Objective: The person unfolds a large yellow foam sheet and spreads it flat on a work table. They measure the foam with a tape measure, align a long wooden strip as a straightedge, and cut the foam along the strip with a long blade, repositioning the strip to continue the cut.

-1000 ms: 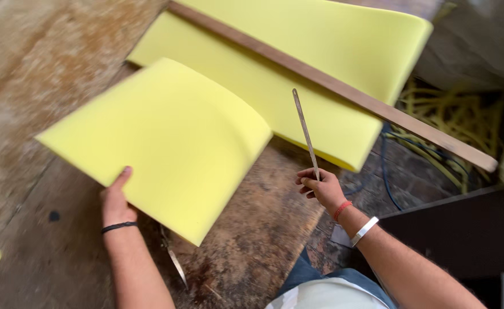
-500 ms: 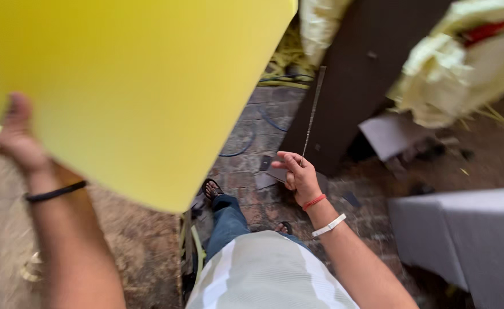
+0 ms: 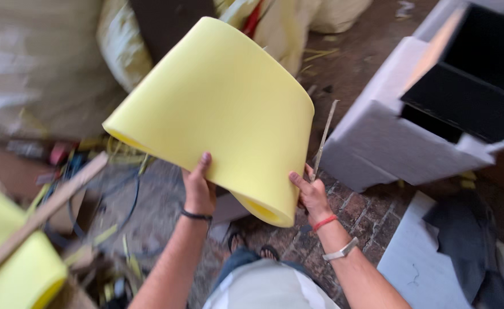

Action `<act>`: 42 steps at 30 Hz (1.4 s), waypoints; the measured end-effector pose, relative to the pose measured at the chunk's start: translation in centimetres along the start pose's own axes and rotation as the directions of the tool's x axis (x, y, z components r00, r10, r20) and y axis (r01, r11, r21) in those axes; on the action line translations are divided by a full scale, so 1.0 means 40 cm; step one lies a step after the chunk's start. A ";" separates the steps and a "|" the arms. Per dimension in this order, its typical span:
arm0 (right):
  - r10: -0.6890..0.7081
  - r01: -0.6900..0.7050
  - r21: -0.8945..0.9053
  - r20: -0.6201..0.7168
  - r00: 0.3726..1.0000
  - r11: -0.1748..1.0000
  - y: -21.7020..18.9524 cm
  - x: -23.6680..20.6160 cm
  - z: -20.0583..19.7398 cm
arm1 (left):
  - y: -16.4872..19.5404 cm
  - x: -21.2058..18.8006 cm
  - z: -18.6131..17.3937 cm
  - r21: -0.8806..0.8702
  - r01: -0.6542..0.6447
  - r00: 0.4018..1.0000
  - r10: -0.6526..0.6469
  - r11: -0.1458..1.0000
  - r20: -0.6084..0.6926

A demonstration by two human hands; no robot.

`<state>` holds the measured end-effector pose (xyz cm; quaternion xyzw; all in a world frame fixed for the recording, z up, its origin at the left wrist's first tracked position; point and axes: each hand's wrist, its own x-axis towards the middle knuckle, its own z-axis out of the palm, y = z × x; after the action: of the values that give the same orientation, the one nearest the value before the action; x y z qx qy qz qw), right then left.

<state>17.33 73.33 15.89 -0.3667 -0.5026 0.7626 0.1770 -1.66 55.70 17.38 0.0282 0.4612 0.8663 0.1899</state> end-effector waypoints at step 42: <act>-0.466 0.586 -0.468 0.356 0.810 0.661 -0.550 0.414 -0.295 | -0.389 0.204 0.463 0.469 0.573 0.774 -0.632 0.672 -0.041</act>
<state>12.81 100.92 26.62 -0.1592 -0.8021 0.5305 0.2233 -0.36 81.00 14.36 -0.0280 0.6213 0.6174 0.4816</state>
